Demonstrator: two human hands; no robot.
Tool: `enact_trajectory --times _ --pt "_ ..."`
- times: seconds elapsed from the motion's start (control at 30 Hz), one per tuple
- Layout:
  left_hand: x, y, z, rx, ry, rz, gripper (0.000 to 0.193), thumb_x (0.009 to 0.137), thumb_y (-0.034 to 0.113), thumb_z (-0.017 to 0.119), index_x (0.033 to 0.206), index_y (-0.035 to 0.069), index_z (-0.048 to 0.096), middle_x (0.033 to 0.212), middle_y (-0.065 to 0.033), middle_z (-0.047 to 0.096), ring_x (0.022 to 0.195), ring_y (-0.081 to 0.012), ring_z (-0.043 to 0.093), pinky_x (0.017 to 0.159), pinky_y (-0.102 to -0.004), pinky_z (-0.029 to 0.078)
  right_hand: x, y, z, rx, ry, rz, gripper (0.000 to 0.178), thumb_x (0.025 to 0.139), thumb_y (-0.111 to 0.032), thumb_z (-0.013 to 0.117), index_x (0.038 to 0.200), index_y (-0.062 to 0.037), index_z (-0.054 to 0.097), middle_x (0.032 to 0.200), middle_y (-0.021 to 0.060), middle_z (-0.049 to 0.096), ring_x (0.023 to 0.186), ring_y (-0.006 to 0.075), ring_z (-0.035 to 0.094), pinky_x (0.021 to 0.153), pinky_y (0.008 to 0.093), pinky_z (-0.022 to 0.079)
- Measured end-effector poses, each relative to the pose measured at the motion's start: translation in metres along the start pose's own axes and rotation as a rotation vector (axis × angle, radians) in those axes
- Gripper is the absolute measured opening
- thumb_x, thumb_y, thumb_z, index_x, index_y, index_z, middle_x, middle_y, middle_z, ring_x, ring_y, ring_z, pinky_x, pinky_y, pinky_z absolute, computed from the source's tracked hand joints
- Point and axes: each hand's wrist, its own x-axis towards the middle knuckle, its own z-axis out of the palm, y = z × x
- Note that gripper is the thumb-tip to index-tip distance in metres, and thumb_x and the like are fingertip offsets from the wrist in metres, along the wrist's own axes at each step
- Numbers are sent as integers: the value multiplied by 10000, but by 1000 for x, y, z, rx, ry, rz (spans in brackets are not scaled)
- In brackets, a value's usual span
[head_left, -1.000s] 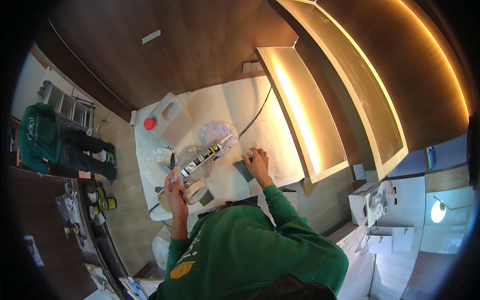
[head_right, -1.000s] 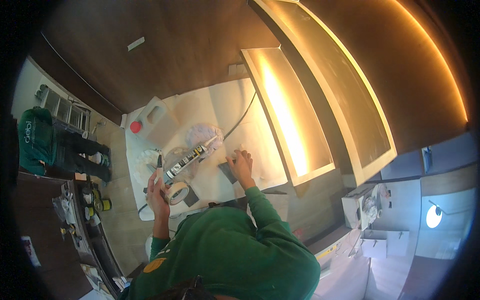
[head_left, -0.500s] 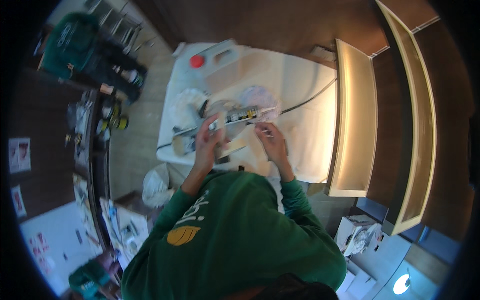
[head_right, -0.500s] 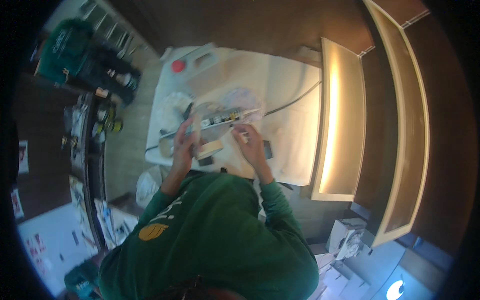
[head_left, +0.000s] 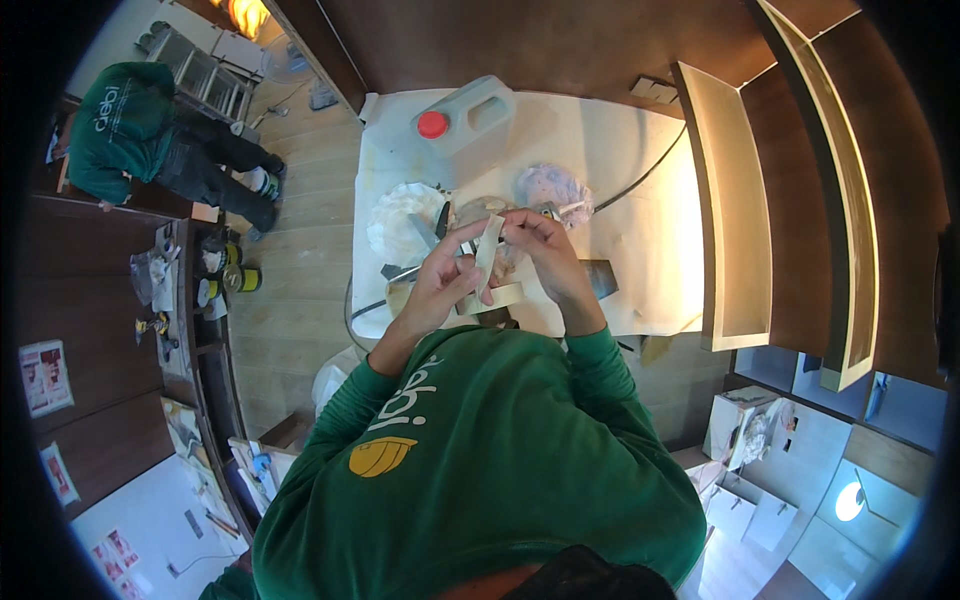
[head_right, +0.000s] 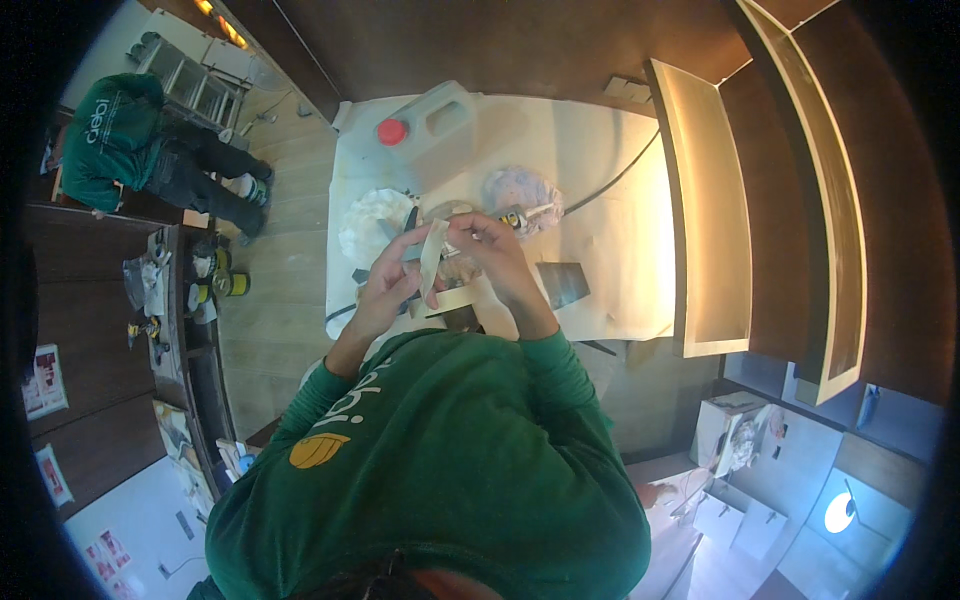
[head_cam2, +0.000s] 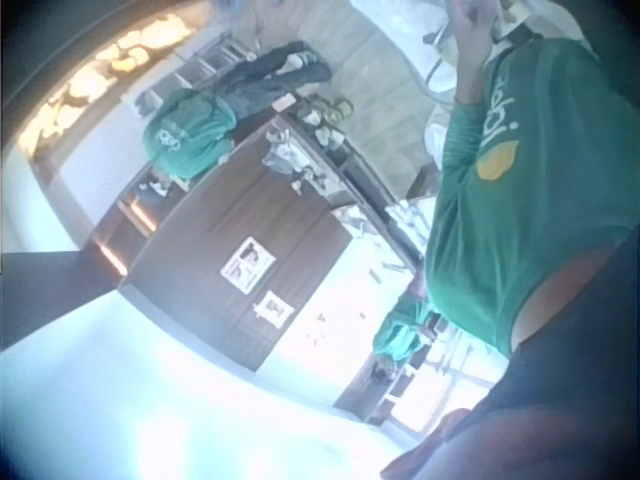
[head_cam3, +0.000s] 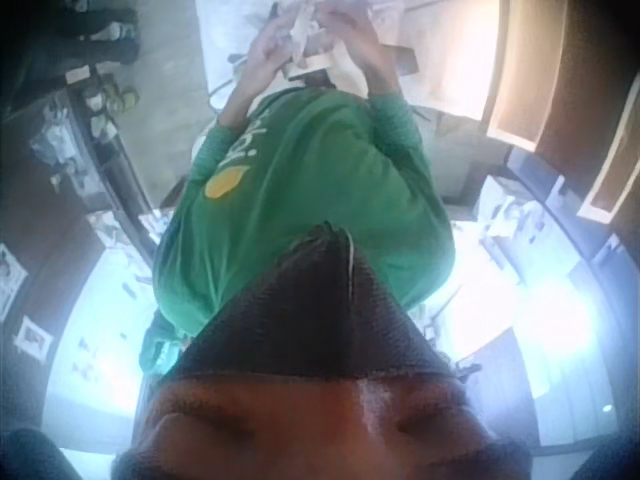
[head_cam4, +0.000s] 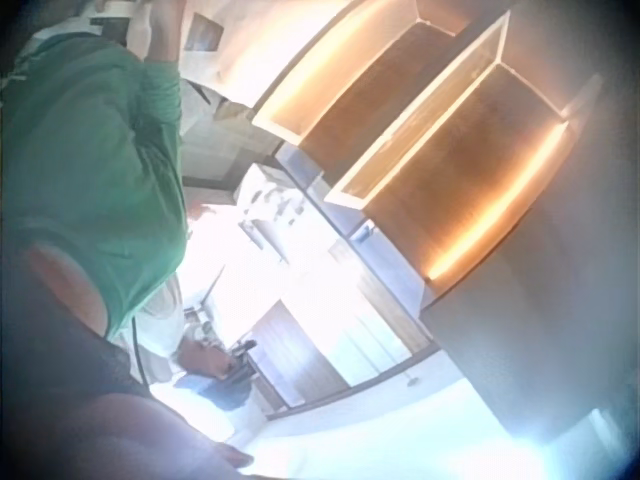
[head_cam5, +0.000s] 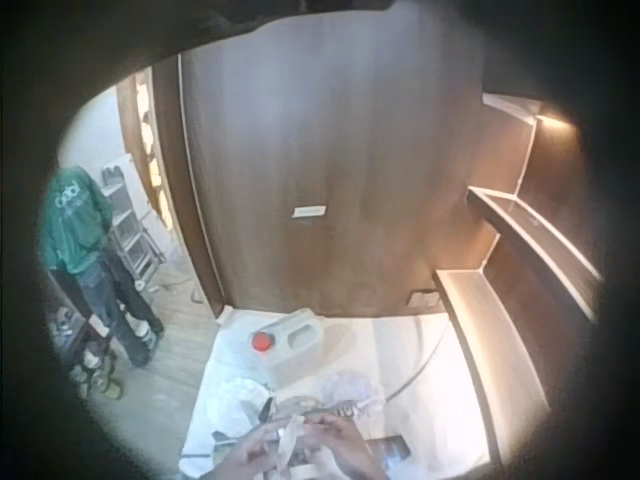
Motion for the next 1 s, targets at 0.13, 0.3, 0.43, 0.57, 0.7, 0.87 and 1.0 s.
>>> enact_trajectory --times 0.13,0.3,0.43,0.57,0.7,0.87,1.0 --pt "9 11 -3 62 -81 -53 630 993 139 598 1548 38 318 899 -76 684 806 -150 678 804 -277 506 0 -1 3 -42 32 -18 72 911 -97 733 939 -34 713 1208 33 619 1084 138 585 982 326 438" --pt "8 3 -3 234 -143 -111 800 934 175 694 1591 60 253 1076 -91 658 802 -134 634 764 -264 516 -8 -10 -5 -342 175 -179 124 835 -108 804 834 -20 717 1093 63 664 1042 170 610 898 317 480" --pt "7 12 21 422 -158 -79 976 851 189 791 1613 74 192 1184 -113 629 881 -139 601 749 -266 537 -24 -38 -5 -616 187 -312 118 790 -81 819 832 -21 726 1092 84 672 1056 209 605 910 336 474" --pt "5 -1 34 508 -80 -38 1099 813 161 823 1627 97 89 1267 -128 620 971 -159 596 781 -285 549 -37 -61 1 -721 184 -381 114 781 -77 821 835 -28 734 1084 93 678 1074 239 595 920 354 471" --pt "13 -15 25 479 31 122 1159 812 129 820 1627 107 -5 1353 -127 588 983 -184 600 827 -298 543 -47 -80 8 -812 182 -392 112 777 -85 828 826 -36 740 1076 77 682 1070 254 592 919 375 474" --pt "18 -9 35 553 44 214 1088 837 71 779 1627 100 32 1342 -122 588 926 -192 607 846 -312 533 -46 -93 17 -880 129 -509 116 765 -90 837 849 -64 762 1057 44 687 1040 241 589 898 375 477" --pt "21 2 40 614 102 221 1032 839 12 734 1628 106 76 1345 -131 577 871 -183 605 808 -316 533 -42 -99 17 -944 119 -590 128 757 -90 845 860 -78 771 1041 38 686 1019 233 588 881 363 484"
